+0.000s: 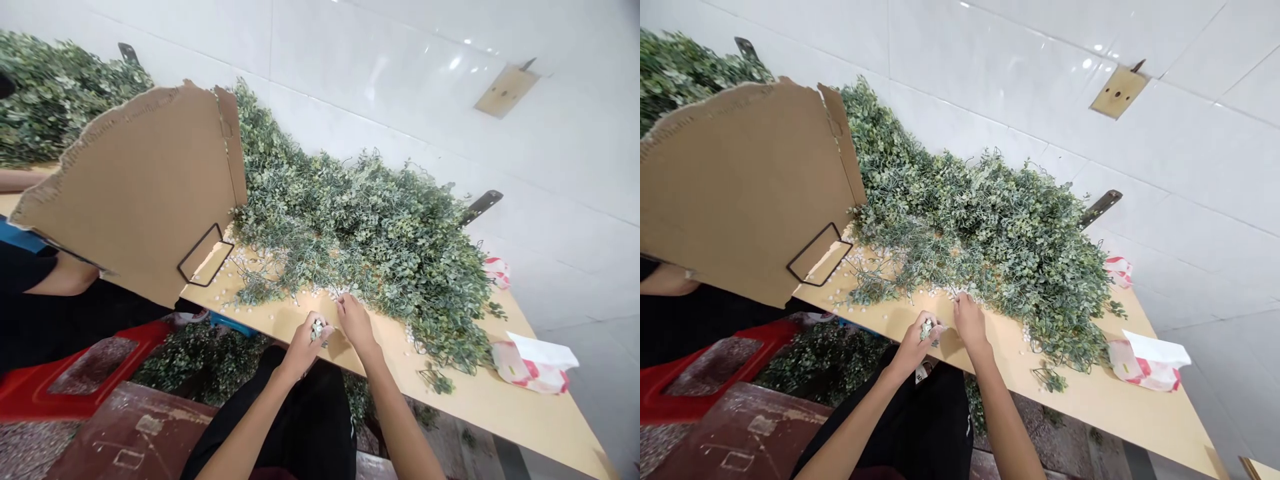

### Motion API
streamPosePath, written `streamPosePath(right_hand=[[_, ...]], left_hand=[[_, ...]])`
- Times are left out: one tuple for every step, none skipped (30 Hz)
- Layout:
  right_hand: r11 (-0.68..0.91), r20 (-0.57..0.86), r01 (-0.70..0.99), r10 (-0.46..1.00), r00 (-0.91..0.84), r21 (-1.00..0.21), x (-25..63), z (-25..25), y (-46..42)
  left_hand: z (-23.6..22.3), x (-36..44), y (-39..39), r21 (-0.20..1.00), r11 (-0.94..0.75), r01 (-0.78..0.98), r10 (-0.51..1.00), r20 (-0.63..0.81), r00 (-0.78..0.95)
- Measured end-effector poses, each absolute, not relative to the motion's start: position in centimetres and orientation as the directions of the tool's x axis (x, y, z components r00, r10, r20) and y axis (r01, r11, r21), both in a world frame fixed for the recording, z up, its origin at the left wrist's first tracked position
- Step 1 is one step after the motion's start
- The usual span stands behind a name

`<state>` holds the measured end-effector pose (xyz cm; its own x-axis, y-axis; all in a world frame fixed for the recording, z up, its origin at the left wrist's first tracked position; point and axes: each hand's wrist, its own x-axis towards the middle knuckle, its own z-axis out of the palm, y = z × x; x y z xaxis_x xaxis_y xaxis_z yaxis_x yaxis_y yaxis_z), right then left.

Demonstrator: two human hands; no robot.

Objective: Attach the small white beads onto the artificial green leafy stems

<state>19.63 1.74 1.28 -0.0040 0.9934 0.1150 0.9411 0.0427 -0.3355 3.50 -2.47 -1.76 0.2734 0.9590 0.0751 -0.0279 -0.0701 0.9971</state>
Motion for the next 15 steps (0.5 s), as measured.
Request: streamPosePath(right_hand=[[0.044,0.117,0.945,0.993,-0.006,-0.323,19.7,1.3,1.7],[0.047,0.122,0.946,0.992,-0.008,-0.321,19.8,1.3,1.7],[0.054,0.128,0.942,0.992,-0.011,-0.331,19.9,1.3,1.5],[0.063,0.136,0.934,0.991,-0.016,-0.352,20.1,1.3,1.4],[0.075,0.144,0.921,0.989,-0.021,-0.382,20.3,1.3,1.2],[0.087,0.152,0.904,0.988,-0.024,-0.419,20.6,1.4,1.0],[0.097,0.16,0.881,0.987,-0.024,-0.463,20.9,1.6,0.7],[0.102,0.165,0.852,0.986,-0.019,-0.514,21.1,1.8,0.5],[0.101,0.163,0.813,0.987,-0.008,-0.574,21.4,2.1,0.2],[0.093,0.154,0.761,0.988,0.009,-0.642,21.5,2.3,-0.2],[0.079,0.136,0.692,0.99,0.028,-0.717,21.6,2.6,-0.5],[0.062,0.109,0.608,0.993,0.041,-0.792,21.7,2.7,-1.0],[0.044,0.079,0.512,0.996,0.047,-0.858,21.7,2.8,-1.4],[0.025,0.049,0.409,0.998,0.048,-0.912,21.6,2.7,-1.9],[0.007,0.023,0.302,0.998,0.052,-0.953,21.4,2.6,-2.3]], left_hand=[[-1.8,3.5,-2.5,0.997,-0.046,-0.066,0.957,0.063,0.282],[-1.8,3.6,-2.6,0.995,-0.019,-0.102,0.956,0.049,0.291],[-1.8,3.6,-2.6,0.991,0.005,-0.132,0.954,0.035,0.297],[-1.8,3.6,-2.7,0.988,0.024,-0.15,0.953,0.023,0.302],[-1.7,3.6,-2.7,0.988,0.033,-0.153,0.953,0.015,0.303],[-1.7,3.5,-2.8,0.99,0.032,-0.141,0.952,0.012,0.304],[-1.6,3.5,-2.8,0.992,0.026,-0.121,0.952,0.013,0.307],[-1.6,3.4,-2.8,0.995,0.018,-0.1,0.95,0.015,0.312],[-1.5,3.3,-2.8,0.997,0.007,-0.08,0.947,0.019,0.32],[-1.5,3.2,-2.8,0.998,-0.003,-0.063,0.943,0.024,0.331],[-1.4,3.1,-2.8,0.999,-0.013,-0.049,0.94,0.029,0.339],[-1.4,3.0,-2.8,0.999,-0.023,-0.036,0.938,0.034,0.345],[-1.3,3.0,-2.7,0.999,-0.034,-0.021,0.936,0.039,0.35],[-1.2,2.9,-2.7,0.999,-0.048,-0.006,0.935,0.047,0.353],[-1.2,2.8,-2.6,0.998,-0.064,0.009,0.934,0.057,0.353]])
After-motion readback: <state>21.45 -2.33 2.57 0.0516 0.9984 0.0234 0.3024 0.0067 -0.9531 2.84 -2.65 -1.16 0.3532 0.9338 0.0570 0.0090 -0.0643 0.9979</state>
